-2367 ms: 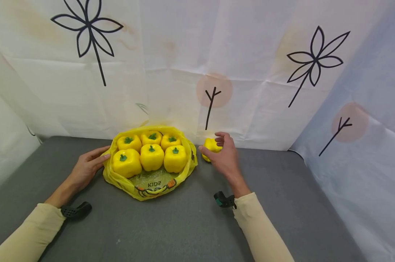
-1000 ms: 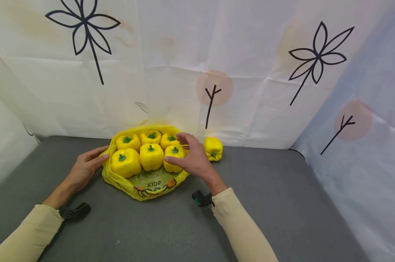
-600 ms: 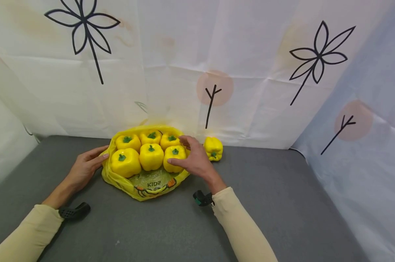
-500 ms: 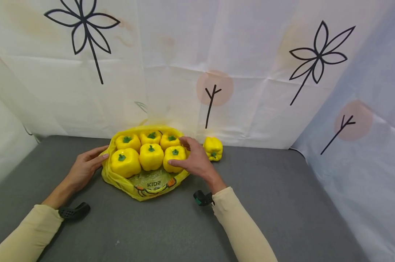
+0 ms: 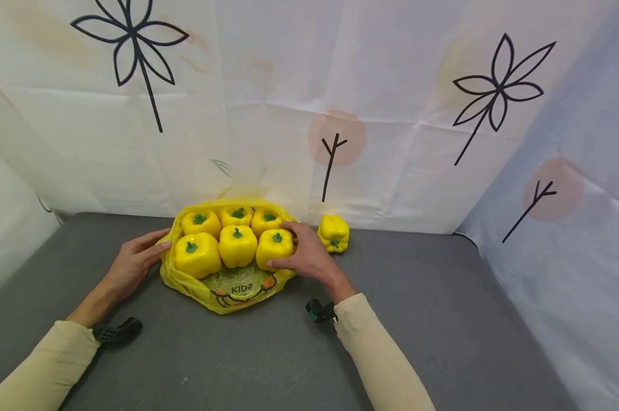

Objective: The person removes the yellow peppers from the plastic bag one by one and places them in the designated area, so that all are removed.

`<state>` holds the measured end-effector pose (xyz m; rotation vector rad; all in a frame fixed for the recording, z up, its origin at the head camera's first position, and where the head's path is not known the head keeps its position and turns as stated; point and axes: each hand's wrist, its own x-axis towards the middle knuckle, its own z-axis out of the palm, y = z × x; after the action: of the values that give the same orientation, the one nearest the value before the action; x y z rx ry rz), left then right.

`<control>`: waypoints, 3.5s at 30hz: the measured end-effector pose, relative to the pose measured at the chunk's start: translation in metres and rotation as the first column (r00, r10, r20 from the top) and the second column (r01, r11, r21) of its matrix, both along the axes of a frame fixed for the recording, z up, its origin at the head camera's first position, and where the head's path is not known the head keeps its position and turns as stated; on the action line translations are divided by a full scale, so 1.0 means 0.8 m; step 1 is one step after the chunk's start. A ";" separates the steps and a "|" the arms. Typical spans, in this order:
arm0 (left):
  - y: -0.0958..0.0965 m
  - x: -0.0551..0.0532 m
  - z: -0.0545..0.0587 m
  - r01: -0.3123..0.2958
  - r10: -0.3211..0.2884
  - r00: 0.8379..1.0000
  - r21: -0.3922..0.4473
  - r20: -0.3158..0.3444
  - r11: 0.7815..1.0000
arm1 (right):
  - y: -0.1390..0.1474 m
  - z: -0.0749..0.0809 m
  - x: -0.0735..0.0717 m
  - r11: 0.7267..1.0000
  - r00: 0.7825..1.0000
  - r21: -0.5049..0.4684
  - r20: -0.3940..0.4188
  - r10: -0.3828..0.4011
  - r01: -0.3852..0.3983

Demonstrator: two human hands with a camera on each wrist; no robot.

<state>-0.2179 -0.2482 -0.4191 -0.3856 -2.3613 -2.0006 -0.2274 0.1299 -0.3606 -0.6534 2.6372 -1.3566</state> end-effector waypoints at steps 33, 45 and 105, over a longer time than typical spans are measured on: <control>-0.002 0.000 -0.001 0.000 -0.001 1.000 -0.033 -0.031 0.999 | 0.064 0.061 0.012 0.954 0.976 -0.226 -0.039 -0.212 0.198; -0.002 -0.001 -0.002 0.015 -0.015 0.999 -0.011 -0.043 1.000 | 0.086 0.071 0.016 0.933 0.954 -0.233 -0.058 -0.293 0.273; -0.001 0.002 0.001 -0.011 0.011 1.000 -0.057 -0.012 0.998 | 0.162 -0.064 -0.018 0.694 0.717 -0.234 0.020 -0.697 0.681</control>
<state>-0.2160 -0.2487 -0.4180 -0.3843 -2.4118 -1.9248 -0.2419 0.2597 -0.4121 0.3745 2.9406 -1.8444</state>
